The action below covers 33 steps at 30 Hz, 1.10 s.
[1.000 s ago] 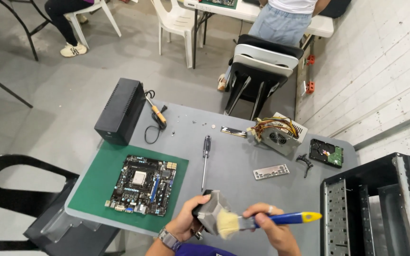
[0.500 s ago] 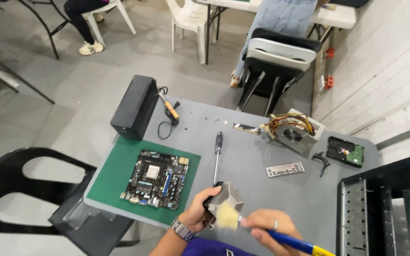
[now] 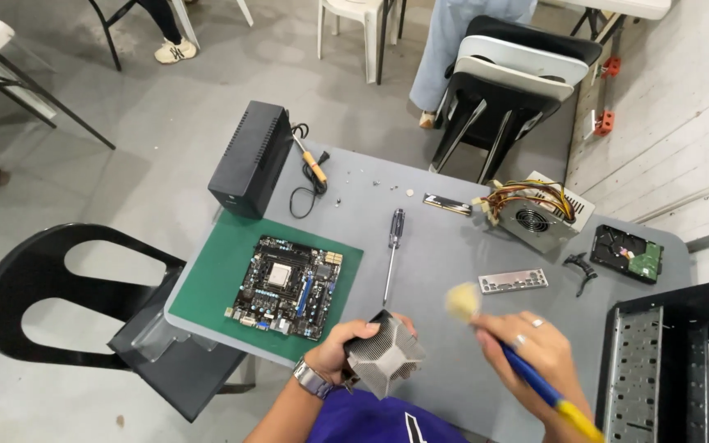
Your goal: Disassembling a computer case, cleaning a CPU heatsink with a brush, and inspecting the motherboard.
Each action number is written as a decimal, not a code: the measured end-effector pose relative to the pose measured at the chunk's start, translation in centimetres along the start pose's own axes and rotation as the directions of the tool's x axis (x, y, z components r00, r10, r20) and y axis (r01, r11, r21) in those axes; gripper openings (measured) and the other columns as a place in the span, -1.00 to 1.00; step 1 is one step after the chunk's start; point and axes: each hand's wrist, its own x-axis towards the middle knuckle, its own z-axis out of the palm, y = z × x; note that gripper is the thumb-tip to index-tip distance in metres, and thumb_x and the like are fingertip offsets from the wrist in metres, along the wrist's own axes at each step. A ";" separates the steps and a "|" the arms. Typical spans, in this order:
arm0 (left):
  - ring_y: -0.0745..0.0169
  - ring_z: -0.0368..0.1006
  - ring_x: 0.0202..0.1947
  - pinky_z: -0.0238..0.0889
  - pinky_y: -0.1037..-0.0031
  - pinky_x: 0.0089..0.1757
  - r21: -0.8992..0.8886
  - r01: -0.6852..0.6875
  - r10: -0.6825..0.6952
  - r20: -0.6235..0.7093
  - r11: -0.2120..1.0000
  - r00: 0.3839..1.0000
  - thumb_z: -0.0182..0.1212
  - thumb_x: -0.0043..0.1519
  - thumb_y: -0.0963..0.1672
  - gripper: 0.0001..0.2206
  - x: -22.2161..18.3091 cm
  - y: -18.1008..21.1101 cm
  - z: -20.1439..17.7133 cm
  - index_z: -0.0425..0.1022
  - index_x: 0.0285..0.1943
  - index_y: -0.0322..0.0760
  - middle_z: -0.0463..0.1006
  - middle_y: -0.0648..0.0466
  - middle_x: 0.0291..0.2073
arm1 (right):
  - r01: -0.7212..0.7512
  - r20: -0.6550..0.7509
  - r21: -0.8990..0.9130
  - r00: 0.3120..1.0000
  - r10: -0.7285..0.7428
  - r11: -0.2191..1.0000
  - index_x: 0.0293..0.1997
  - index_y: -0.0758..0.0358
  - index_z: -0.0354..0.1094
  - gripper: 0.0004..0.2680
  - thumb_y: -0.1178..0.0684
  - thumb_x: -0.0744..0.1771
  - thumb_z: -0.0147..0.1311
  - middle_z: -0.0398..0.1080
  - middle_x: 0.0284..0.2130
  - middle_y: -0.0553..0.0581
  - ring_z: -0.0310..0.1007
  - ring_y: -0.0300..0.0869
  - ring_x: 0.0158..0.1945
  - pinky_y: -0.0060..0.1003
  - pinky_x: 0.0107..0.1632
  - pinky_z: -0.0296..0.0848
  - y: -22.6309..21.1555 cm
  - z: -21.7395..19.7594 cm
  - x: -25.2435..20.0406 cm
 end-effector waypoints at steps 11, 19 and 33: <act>0.18 0.51 -0.25 0.35 0.49 -0.22 -0.066 0.055 -0.060 -0.081 0.996 0.995 0.10 0.13 -0.06 -0.52 0.6 -2.2 -3.2 0.33 0.20 -0.43 0.53 -0.07 -0.15 | 0.044 0.102 0.751 0.978 -0.182 0.659 -0.18 0.16 0.43 -0.83 -0.01 0.34 -0.11 0.55 -0.38 0.03 0.54 -0.20 -0.42 -0.36 -0.29 0.47 -0.7 -0.7 0.6; 0.15 0.48 -0.26 0.34 0.45 -0.23 -0.043 0.012 -0.013 -0.024 0.999 1.000 0.15 0.07 -0.01 -0.50 0.8 -1.0 -2.0 0.33 0.11 -0.43 0.50 -0.11 -0.17 | -0.053 0.060 0.546 0.998 0.024 0.836 -0.20 0.16 0.46 -0.88 0.08 0.32 -0.03 0.49 -0.44 -0.01 0.45 -0.22 -0.42 -0.40 -0.28 0.39 -0.4 -0.6 1.8; 0.11 0.47 -0.31 0.32 0.42 -0.25 -0.040 -0.056 0.056 -0.002 0.998 0.998 0.17 0.05 0.02 -0.48 0.4 1.6 0.2 0.32 0.06 -0.45 0.49 -0.12 -0.26 | -0.016 0.086 0.349 0.996 -0.015 0.937 -0.28 0.13 0.42 -0.92 0.15 0.28 -0.01 0.54 -0.33 -0.06 0.56 -0.26 -0.33 -0.38 -0.19 0.45 0.4 -0.2 1.1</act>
